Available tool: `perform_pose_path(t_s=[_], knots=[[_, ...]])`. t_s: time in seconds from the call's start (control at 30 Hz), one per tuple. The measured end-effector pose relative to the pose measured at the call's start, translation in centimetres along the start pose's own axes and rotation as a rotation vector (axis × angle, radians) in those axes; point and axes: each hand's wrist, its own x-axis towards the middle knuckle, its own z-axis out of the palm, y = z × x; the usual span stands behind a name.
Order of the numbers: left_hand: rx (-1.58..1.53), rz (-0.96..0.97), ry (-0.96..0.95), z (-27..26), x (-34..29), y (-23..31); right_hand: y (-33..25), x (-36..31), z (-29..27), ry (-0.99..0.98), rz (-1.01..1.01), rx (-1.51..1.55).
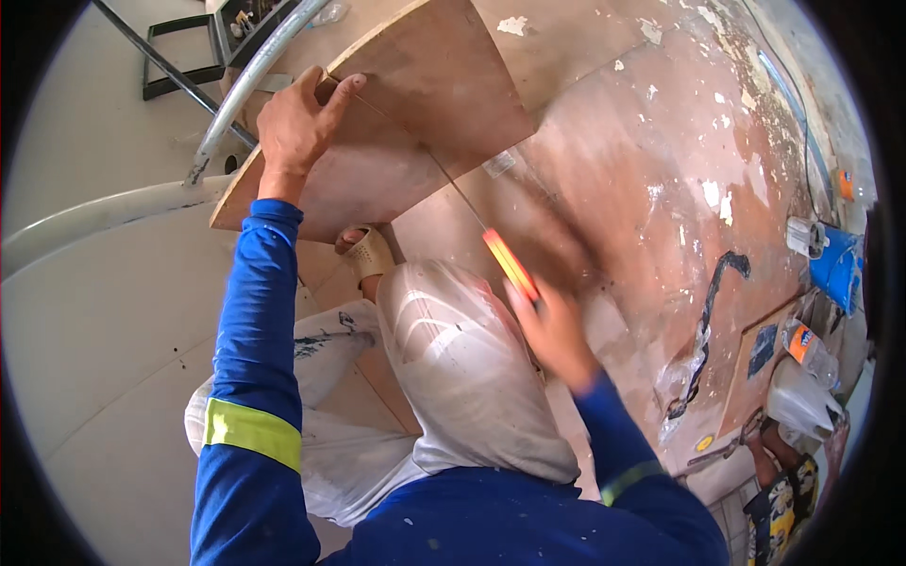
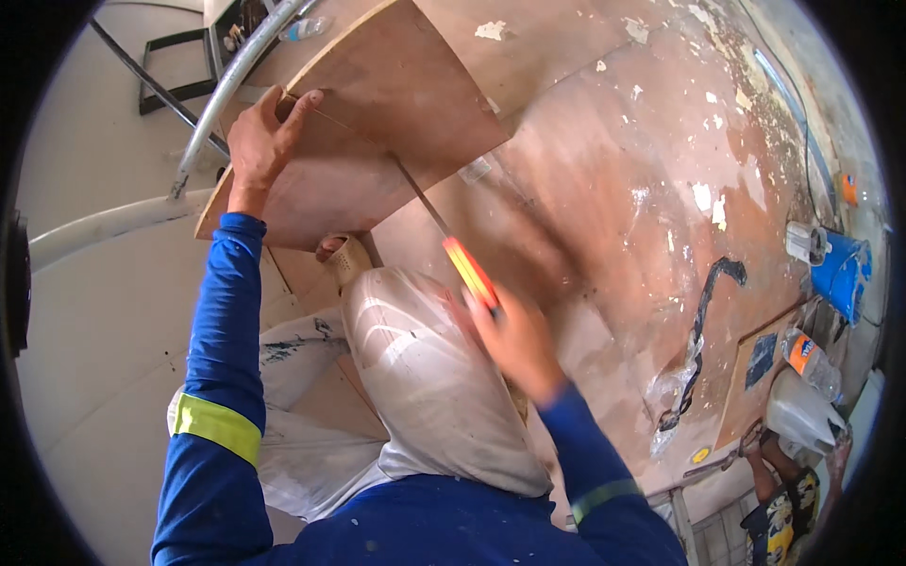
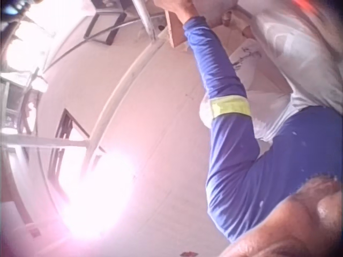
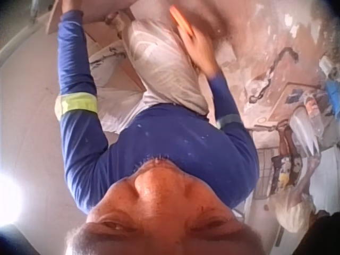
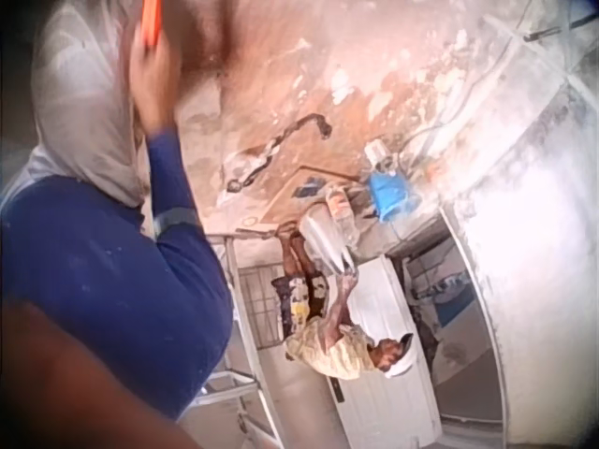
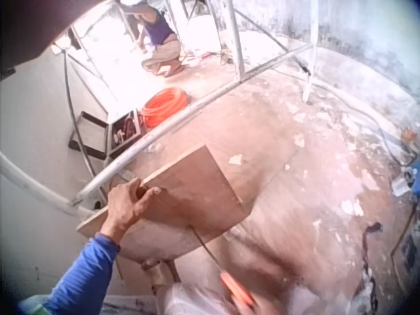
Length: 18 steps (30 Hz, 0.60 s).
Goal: The person saws a piece of wood with a hand saw, picks up the wood, and climbs a metal ladder.
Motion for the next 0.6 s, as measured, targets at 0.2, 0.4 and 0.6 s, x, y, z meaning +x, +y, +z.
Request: perform_pose_path(t_s=[0.2, 0.4, 0.6], knots=[[-0.008, 0.044, 0.020, 1.7, 0.1, 0.0, 2.8, 6.8, 4.7, -0.031, -0.009, 0.009], [0.008, 0.016, -0.009, 0.1, -0.1, 1.3, 1.3, -10.0, -4.8, -0.107, 0.189, 0.049], [-0.050, -0.012, -0.005, 1.3, 0.8, 1.8, 10.2, 3.4, 0.2, 0.061, 0.013, 0.012]])
